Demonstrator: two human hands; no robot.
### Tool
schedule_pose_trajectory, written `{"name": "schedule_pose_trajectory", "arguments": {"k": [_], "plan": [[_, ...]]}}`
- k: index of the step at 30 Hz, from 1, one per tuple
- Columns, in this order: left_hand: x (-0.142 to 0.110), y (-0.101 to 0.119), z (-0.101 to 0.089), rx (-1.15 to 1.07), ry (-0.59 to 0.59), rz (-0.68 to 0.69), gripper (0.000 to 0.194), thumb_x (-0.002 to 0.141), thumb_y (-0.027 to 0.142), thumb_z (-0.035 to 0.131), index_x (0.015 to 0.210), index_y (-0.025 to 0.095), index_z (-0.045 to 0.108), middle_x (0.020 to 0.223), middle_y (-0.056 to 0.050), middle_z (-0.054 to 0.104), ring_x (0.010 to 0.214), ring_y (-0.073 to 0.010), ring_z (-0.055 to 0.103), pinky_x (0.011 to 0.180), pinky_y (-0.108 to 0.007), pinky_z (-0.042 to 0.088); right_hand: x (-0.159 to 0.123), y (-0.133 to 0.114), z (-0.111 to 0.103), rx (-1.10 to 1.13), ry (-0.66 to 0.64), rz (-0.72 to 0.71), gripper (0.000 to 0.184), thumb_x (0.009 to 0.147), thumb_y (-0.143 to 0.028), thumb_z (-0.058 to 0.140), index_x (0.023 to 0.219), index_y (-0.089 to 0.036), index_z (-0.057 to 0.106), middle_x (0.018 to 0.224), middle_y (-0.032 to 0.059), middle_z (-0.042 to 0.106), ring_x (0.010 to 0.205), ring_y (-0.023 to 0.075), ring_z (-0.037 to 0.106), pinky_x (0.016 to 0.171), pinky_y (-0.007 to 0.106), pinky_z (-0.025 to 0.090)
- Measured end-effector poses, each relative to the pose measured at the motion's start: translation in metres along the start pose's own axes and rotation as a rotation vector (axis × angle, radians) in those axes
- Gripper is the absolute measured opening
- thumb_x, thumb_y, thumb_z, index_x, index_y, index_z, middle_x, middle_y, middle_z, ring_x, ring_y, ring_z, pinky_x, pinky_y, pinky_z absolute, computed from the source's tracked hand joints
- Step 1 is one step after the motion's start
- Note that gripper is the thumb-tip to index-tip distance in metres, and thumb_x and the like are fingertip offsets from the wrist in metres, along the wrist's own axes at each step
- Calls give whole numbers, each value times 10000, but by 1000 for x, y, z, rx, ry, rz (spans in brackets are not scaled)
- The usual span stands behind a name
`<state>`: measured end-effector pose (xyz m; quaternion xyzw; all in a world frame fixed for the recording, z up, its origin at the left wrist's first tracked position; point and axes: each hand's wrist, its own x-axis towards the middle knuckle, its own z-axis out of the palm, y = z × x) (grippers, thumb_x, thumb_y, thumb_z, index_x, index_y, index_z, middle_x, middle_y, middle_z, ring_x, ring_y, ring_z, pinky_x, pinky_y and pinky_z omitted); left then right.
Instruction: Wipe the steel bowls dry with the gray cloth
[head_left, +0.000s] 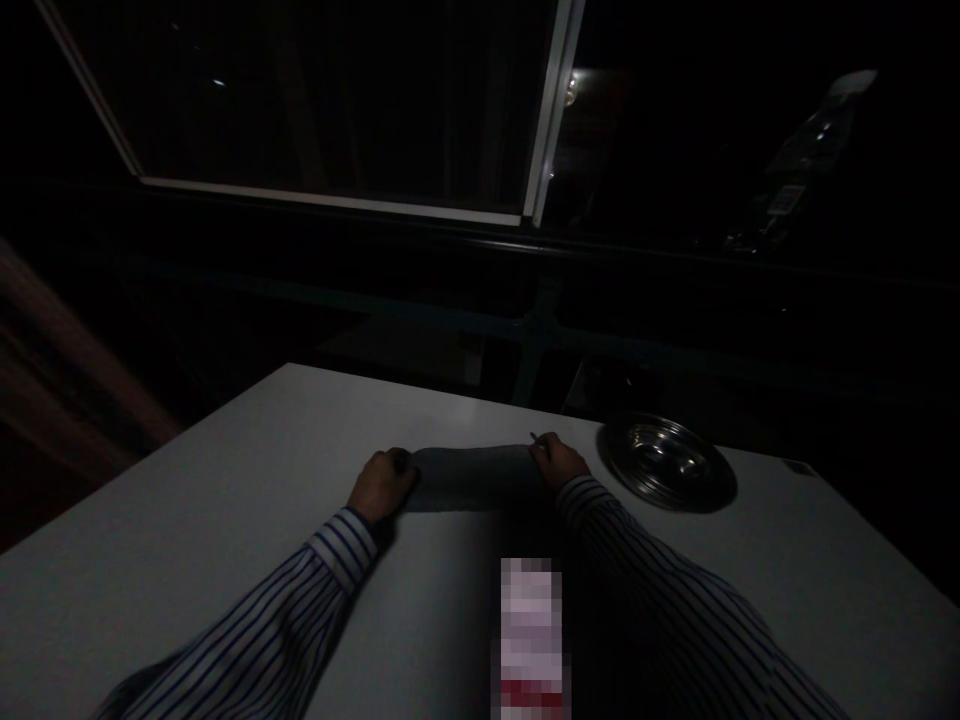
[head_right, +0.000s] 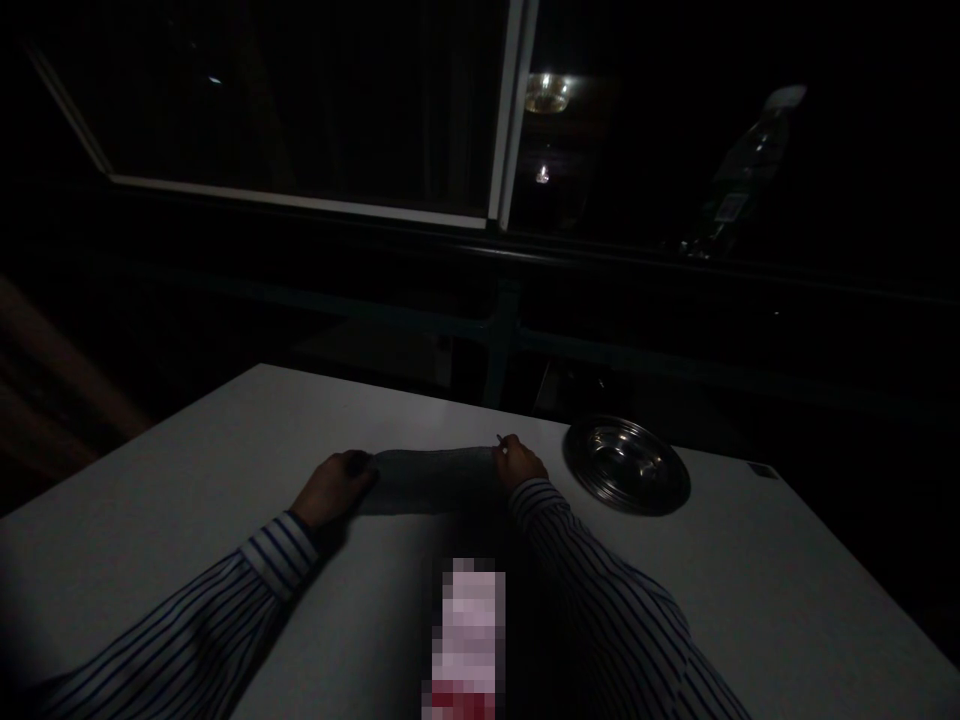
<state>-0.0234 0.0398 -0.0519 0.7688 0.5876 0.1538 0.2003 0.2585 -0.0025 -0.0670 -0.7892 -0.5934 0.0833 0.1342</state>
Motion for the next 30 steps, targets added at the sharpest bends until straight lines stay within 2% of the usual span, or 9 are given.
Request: {"name": "schedule_pose_trajectory", "arguments": {"k": [4,7,11,15,17,19,22,25,30], "plan": [[13,0,1,22,-27,-61,390,779,416,394,851,119,636,904,-142,659,846,-228,605,699,-277,421,-21,-1,10,-190,159,-339,352,854,-287,368,1158,-153,485,1192,134,518,1078,227,480,847,349,385],[24,0,2,11,-47,-105,348,757,392,436,799,120,650,885,-143,664,835,-229,610,673,-271,420,-32,0,25,-286,147,-568,361,866,-249,337,1180,-156,488,1252,132,477,1155,227,423,910,397,350],[27,2,0,-29,-105,-119,270,727,313,467,752,128,662,793,-96,676,748,-181,621,612,-229,417,-30,7,36,-371,55,-590,389,878,-241,310,1242,-186,434,1298,120,433,1190,242,392,943,488,309],[20,3,-3,-45,-150,-94,262,726,292,452,702,127,655,646,-52,652,638,-152,606,547,-213,404,-18,17,33,-411,-6,-630,392,879,-248,321,1260,-216,409,1329,100,396,1223,253,346,949,544,273],[12,4,-4,-27,-144,-98,267,734,293,446,739,119,648,680,-65,652,662,-166,606,569,-229,412,-12,23,30,-429,-26,-651,402,875,-252,333,1270,-208,396,1335,113,382,1234,258,327,939,540,287],[1,7,-3,26,-55,-85,321,765,323,420,866,103,631,821,-110,652,778,-205,602,664,-275,431,-7,28,29,-437,-63,-672,422,869,-266,342,1282,-188,380,1339,132,371,1233,266,327,932,525,305],[-19,14,8,185,217,157,467,812,395,372,1128,81,511,1123,-177,551,1038,-256,506,857,-366,392,-1,33,31,-426,-96,-705,454,865,-283,344,1308,-183,339,1350,135,352,1229,265,335,935,498,322],[-37,17,28,328,241,513,531,830,430,348,1274,139,379,1319,-151,403,1213,-265,352,954,-436,316,0,35,35,-433,-86,-704,475,866,-307,342,1323,-180,311,1352,138,348,1236,273,322,939,516,313],[-48,2,52,503,230,559,568,822,499,321,1243,137,443,1281,-181,446,1199,-319,370,932,-537,294,-2,37,34,-485,-97,-689,466,870,-304,336,1316,-169,322,1360,138,327,1245,274,306,935,553,296]]}}
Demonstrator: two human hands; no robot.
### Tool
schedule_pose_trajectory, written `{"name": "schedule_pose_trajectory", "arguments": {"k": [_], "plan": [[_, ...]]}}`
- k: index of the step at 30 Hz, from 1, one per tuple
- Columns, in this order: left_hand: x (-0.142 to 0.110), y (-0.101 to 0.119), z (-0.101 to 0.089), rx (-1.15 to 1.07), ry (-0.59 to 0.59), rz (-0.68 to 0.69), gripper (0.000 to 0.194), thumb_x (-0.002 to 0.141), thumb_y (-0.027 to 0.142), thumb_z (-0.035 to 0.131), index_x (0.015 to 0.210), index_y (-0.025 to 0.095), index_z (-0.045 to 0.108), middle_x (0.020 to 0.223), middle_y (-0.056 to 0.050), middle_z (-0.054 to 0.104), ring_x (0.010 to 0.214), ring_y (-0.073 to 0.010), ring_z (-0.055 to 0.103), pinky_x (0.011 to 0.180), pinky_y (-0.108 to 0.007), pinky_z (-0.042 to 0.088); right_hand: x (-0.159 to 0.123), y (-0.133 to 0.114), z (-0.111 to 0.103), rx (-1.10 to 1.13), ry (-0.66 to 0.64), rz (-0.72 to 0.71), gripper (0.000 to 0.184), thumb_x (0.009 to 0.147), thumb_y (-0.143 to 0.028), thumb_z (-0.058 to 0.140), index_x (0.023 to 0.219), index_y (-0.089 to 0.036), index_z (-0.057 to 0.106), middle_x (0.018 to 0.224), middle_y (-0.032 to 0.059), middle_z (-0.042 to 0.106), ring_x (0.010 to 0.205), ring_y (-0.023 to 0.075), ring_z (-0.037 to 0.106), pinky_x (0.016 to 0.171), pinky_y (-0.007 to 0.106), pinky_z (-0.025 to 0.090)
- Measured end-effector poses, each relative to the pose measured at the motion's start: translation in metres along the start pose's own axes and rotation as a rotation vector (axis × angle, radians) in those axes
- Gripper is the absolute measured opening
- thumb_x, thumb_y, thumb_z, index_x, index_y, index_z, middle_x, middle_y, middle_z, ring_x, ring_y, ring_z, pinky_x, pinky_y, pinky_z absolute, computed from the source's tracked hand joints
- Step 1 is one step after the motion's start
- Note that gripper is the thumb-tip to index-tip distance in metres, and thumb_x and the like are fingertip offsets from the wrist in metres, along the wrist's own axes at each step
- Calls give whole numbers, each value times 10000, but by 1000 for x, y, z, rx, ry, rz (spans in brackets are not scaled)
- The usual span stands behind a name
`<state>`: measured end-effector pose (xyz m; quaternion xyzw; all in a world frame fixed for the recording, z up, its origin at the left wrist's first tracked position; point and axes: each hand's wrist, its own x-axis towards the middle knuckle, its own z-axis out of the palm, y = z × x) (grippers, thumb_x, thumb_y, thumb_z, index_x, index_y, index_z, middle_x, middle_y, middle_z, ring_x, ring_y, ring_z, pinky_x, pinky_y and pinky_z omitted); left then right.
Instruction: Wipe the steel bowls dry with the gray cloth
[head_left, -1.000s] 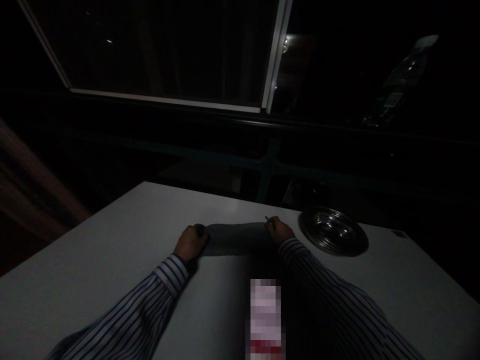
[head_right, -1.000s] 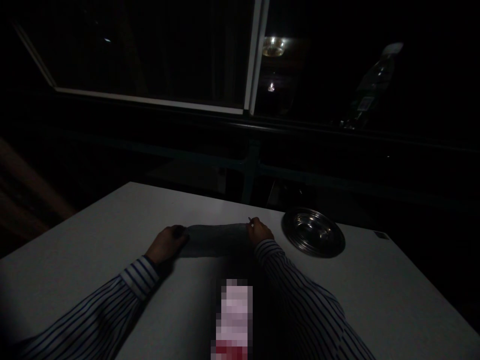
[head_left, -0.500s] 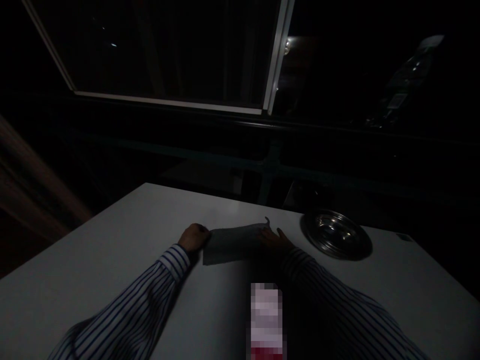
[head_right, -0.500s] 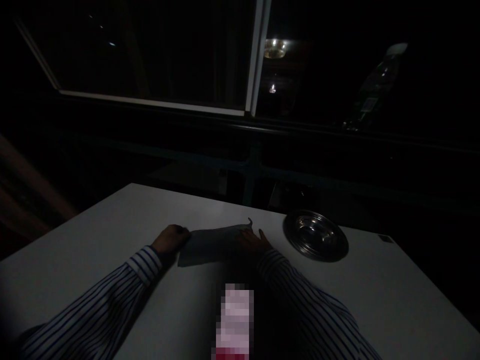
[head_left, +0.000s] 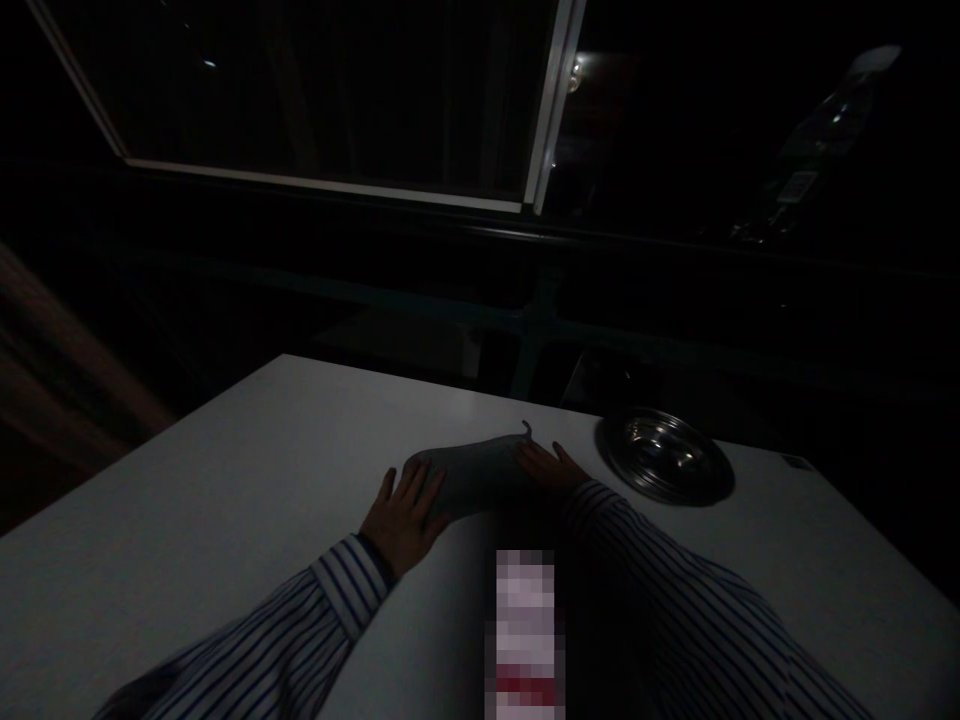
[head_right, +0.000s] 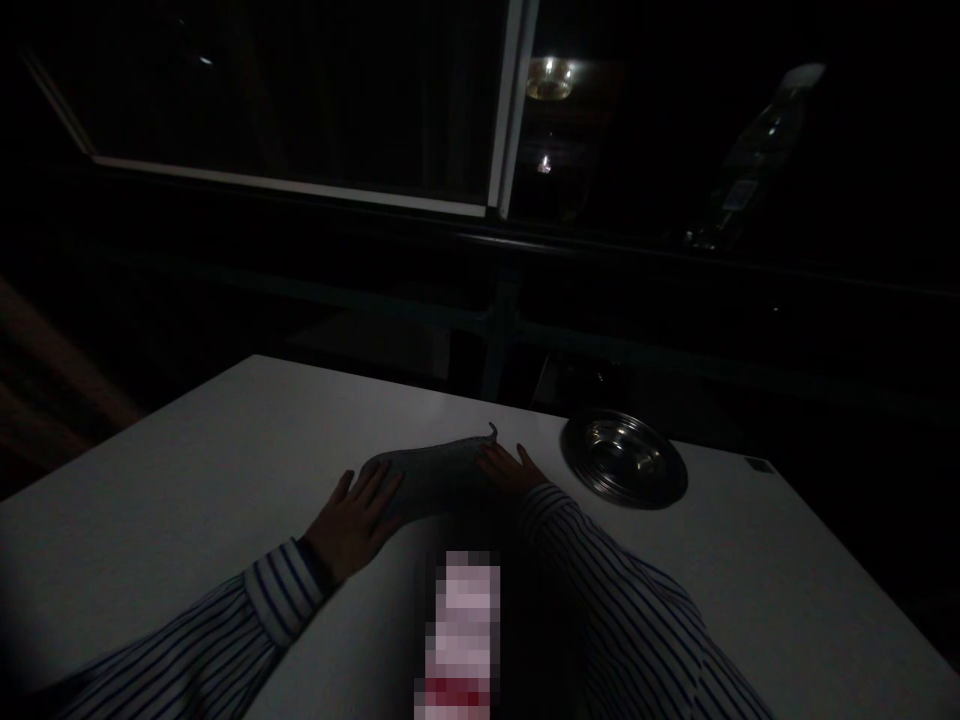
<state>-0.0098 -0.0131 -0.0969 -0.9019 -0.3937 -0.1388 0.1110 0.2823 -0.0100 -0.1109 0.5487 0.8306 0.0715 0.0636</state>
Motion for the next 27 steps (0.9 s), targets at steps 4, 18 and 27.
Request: {"name": "schedule_pose_trajectory", "arguments": {"k": [4,18,27], "plan": [[-1,-5,-6,19,-11,-12,588,820,511,313,1253,130,430,1283,-184,442,1191,-316,383,932,-540,290,-2,-3,-11,-18,57,-20,458,861,-298,361,1290,-137,366,1331,163,368,1227,291,333,929,565,293],[15,18,-1,-32,-25,30,552,826,469,339,1258,137,428,1285,-193,436,1202,-326,365,944,-546,269,13,-67,-15,139,266,-100,509,850,-447,369,1287,-185,375,1349,123,359,1241,259,309,988,517,231],[14,21,0,-51,-43,-8,498,823,420,370,1255,184,437,1293,-178,432,1210,-313,358,953,-548,251,8,-42,-11,103,235,-87,492,853,-388,392,1294,-170,370,1346,144,354,1242,277,304,988,538,219]]}}
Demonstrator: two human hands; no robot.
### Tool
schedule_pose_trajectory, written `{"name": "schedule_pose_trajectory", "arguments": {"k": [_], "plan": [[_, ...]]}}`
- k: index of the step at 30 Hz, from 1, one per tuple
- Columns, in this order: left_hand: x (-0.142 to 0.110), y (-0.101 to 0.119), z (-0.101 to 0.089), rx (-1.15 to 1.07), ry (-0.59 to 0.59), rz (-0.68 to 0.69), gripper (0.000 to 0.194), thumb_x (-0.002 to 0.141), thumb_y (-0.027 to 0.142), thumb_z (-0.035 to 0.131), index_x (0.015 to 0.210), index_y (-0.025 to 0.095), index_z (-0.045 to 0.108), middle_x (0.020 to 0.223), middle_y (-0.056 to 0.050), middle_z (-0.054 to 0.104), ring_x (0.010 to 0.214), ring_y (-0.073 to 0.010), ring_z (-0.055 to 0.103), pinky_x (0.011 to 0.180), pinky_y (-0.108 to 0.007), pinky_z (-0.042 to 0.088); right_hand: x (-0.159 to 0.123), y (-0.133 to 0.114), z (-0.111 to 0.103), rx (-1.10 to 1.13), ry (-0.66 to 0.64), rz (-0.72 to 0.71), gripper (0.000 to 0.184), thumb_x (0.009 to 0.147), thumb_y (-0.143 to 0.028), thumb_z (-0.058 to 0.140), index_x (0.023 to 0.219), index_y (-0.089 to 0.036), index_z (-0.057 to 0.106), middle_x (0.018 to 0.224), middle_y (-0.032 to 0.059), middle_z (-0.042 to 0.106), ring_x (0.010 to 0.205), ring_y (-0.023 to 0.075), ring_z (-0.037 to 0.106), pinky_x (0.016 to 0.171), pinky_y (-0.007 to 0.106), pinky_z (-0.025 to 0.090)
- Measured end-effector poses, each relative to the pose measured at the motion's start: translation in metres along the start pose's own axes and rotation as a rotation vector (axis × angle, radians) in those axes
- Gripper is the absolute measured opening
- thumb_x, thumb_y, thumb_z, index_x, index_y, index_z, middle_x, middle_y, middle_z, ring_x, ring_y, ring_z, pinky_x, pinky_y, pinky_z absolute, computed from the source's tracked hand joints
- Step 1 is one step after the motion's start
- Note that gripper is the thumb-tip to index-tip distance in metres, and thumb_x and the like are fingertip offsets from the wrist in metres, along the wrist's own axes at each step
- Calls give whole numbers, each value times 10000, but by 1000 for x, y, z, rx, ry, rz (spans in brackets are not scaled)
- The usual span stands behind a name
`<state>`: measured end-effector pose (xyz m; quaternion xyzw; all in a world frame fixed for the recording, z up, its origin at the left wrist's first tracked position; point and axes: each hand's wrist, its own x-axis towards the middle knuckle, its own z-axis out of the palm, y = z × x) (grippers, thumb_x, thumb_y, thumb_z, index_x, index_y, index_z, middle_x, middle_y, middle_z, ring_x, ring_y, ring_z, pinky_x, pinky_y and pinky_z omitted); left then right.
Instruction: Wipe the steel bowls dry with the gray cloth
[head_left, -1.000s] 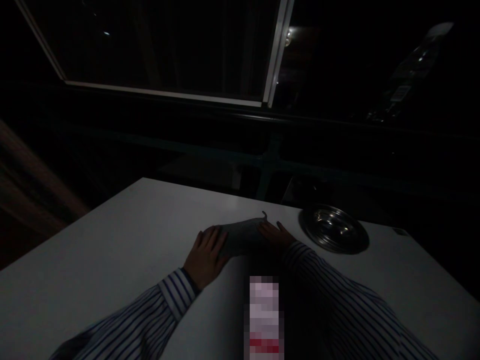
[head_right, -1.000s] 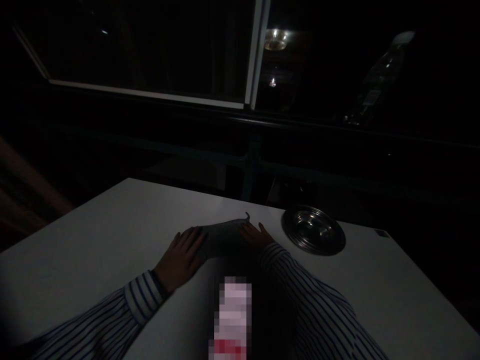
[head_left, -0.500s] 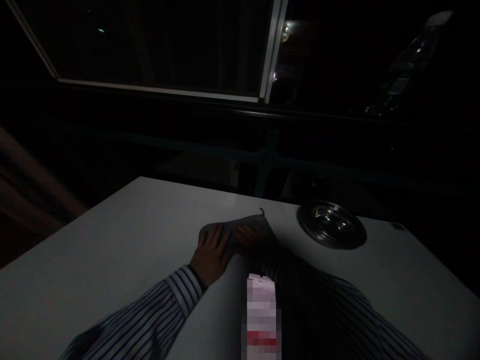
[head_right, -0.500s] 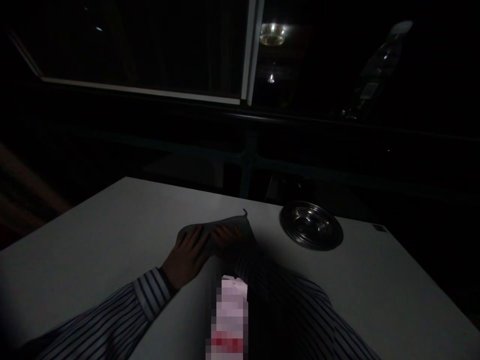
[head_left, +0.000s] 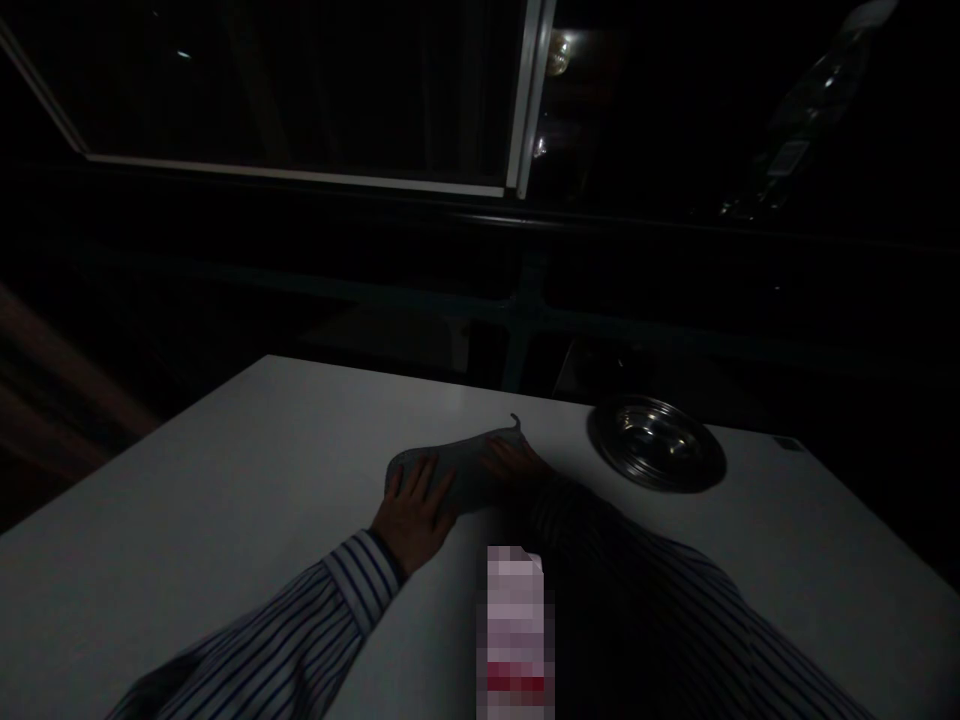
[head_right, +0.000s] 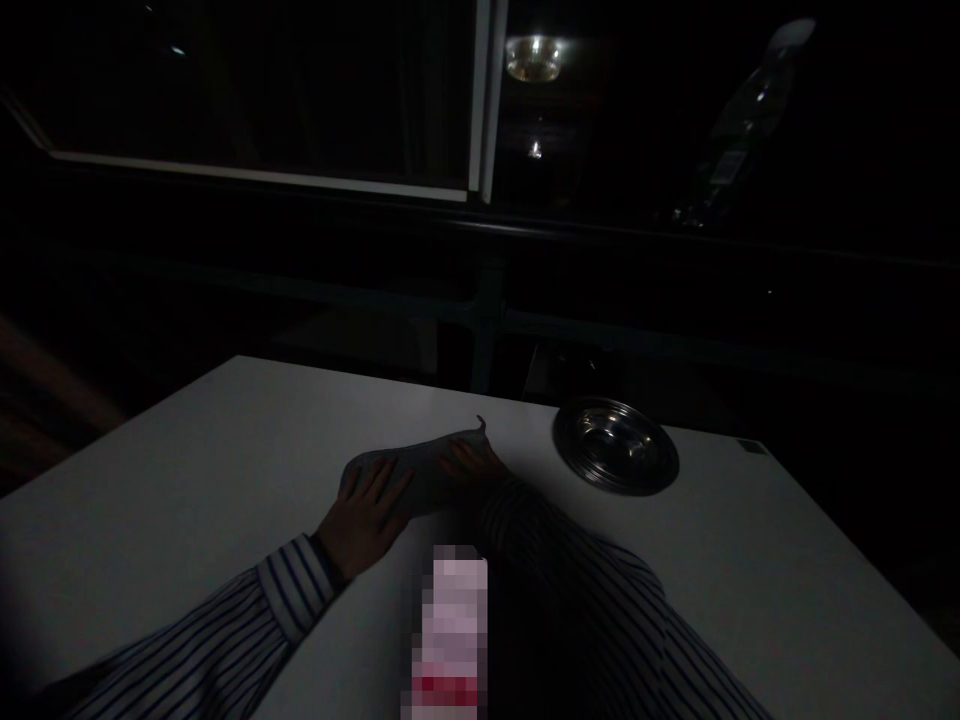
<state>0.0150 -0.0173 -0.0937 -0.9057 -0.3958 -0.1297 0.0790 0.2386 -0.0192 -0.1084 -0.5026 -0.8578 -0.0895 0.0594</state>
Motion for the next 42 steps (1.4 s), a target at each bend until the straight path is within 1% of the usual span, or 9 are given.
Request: {"name": "schedule_pose_trajectory", "arguments": {"k": [5,10,14,17,22,25,31,36,42], "plan": [[5,-14,-8,-30,2,-46,524,829,443,346,1278,179,402,1320,-181,395,1225,-315,332,941,-530,285,1,17,-18,128,-48,58,493,824,-334,437,1275,-136,396,1326,149,386,1224,269,339,968,480,294],[16,-27,-6,-17,-87,-116,547,827,461,338,1282,162,392,1348,-174,358,1241,-304,307,953,-512,281,-3,34,-41,297,178,368,419,869,-268,285,1226,-112,437,1220,114,513,1133,179,456,956,345,352],[15,-24,-5,-4,-143,-165,536,830,441,337,1277,151,402,1333,-180,379,1221,-301,342,949,-496,290,-19,36,-35,188,-52,227,363,836,-244,378,1167,-161,503,1201,113,527,1096,208,484,901,375,386],[11,-17,-18,7,-148,-170,533,826,443,333,1243,130,443,1266,-196,455,1153,-304,424,896,-463,354,-33,36,-27,54,-221,125,367,819,-253,433,1176,-204,502,1261,135,467,1146,260,431,874,448,376],[13,-6,-51,-77,-271,-122,439,819,443,319,964,153,615,967,-148,623,871,-256,582,730,-369,435,-36,41,-34,-25,-238,354,376,838,-258,394,1205,-295,466,1326,107,395,1207,285,345,875,513,333],[27,-6,-60,-181,-413,-150,460,799,508,304,859,188,630,861,-117,647,769,-236,609,643,-332,439,-26,41,-45,28,-221,519,410,833,-239,374,1238,-271,427,1311,106,411,1183,269,375,869,454,356],[81,-15,-38,-388,-404,-296,384,755,446,414,879,153,630,932,-134,654,861,-231,604,702,-300,421,-7,40,-51,182,-223,810,389,830,-389,319,1003,-161,582,1007,158,608,900,285,579,689,401,446],[124,-7,-14,-471,-418,-344,390,706,474,475,779,132,647,905,-139,662,845,-221,609,659,-264,421,4,51,-42,310,-218,879,219,741,-285,479,842,-170,634,919,132,651,858,253,607,649,317,456],[147,-1,1,-595,-446,-405,280,648,400,547,668,133,628,748,-109,664,708,-194,613,548,-246,403,13,62,-35,496,-157,897,103,686,-186,537,731,-178,630,808,49,668,772,173,620,615,225,442]]}}
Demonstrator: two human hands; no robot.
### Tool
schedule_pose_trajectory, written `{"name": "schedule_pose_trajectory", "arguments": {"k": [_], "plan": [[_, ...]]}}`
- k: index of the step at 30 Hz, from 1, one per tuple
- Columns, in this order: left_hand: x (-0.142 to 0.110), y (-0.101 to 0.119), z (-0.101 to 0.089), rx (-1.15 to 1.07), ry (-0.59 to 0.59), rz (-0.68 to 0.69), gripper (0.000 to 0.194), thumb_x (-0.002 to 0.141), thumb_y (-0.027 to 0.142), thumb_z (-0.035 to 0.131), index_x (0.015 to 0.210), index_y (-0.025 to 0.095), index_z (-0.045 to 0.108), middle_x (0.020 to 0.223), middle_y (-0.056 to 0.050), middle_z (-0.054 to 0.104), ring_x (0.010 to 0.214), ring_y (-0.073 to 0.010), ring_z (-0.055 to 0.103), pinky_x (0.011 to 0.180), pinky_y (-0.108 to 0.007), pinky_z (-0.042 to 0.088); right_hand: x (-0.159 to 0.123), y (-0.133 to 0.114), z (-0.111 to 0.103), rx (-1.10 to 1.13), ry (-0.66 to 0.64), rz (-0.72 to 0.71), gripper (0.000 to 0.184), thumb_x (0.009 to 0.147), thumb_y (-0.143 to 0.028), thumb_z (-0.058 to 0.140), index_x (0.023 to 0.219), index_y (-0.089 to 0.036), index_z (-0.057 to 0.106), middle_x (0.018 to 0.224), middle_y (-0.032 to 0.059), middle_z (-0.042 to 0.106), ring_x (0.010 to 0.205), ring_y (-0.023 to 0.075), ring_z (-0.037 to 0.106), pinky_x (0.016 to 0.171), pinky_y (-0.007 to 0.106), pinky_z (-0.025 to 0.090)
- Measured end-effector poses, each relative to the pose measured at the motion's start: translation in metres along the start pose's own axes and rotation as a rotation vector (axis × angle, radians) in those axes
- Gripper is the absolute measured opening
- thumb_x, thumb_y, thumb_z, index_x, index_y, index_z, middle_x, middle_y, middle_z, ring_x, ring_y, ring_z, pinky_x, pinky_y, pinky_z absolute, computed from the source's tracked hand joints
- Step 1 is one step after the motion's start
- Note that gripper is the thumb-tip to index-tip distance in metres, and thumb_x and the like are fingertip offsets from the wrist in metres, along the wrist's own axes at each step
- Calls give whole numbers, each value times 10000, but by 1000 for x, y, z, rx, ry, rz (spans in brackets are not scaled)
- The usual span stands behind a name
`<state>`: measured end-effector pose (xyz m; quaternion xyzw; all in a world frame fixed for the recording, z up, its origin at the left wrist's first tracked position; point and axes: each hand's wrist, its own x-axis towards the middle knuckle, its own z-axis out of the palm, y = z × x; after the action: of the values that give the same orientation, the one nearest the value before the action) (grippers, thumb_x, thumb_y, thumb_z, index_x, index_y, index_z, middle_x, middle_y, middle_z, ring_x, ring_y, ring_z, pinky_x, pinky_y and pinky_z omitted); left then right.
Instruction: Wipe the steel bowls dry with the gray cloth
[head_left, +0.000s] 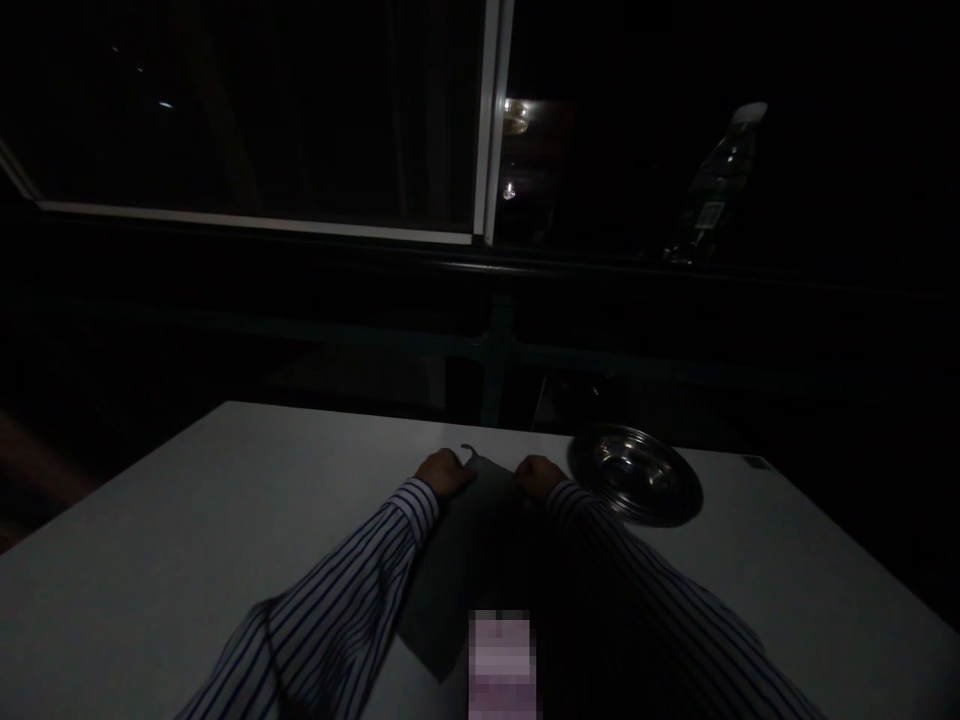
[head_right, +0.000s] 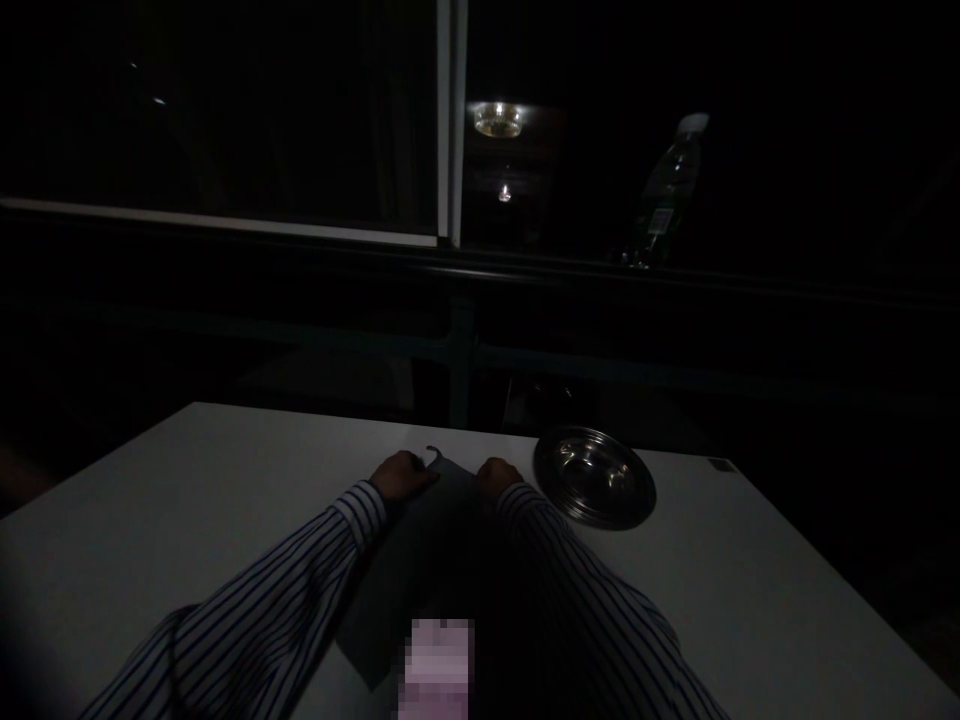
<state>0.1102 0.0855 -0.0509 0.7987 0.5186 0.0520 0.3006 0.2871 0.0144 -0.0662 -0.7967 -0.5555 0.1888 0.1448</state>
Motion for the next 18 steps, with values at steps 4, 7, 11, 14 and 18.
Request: {"name": "schedule_pose_trajectory", "arguments": {"k": [4,7,11,14,18], "plan": [[11,3,1,-89,-17,-15,155,622,280,566,621,130,607,683,-82,648,651,-168,596,510,-228,386,6,2,0,131,14,16,80,675,-148,538,722,-161,602,769,34,652,741,150,606,612,216,436],[19,5,0,-176,-25,-38,152,621,277,570,629,126,594,670,-66,639,622,-150,580,481,-216,376,8,3,-1,244,4,51,77,638,-114,569,702,-153,580,688,20,629,655,134,594,565,210,437],[26,8,-3,-301,-50,-81,230,642,348,558,613,121,580,651,-62,628,588,-141,568,469,-220,383,8,3,-2,410,-4,80,131,602,-86,605,702,-157,559,597,-14,588,548,108,563,504,199,435],[28,10,-6,-370,-78,-95,261,600,380,594,551,125,563,577,-46,596,559,-148,551,464,-233,384,8,1,-3,530,4,90,174,603,-55,596,732,-159,545,585,-32,558,518,91,540,481,187,434],[29,10,-12,-469,-100,-45,189,565,308,618,517,140,545,500,8,532,516,-125,506,472,-228,376,12,-3,-5,659,23,95,210,604,-1,565,741,-155,527,598,-48,518,488,62,499,461,164,417]]}}
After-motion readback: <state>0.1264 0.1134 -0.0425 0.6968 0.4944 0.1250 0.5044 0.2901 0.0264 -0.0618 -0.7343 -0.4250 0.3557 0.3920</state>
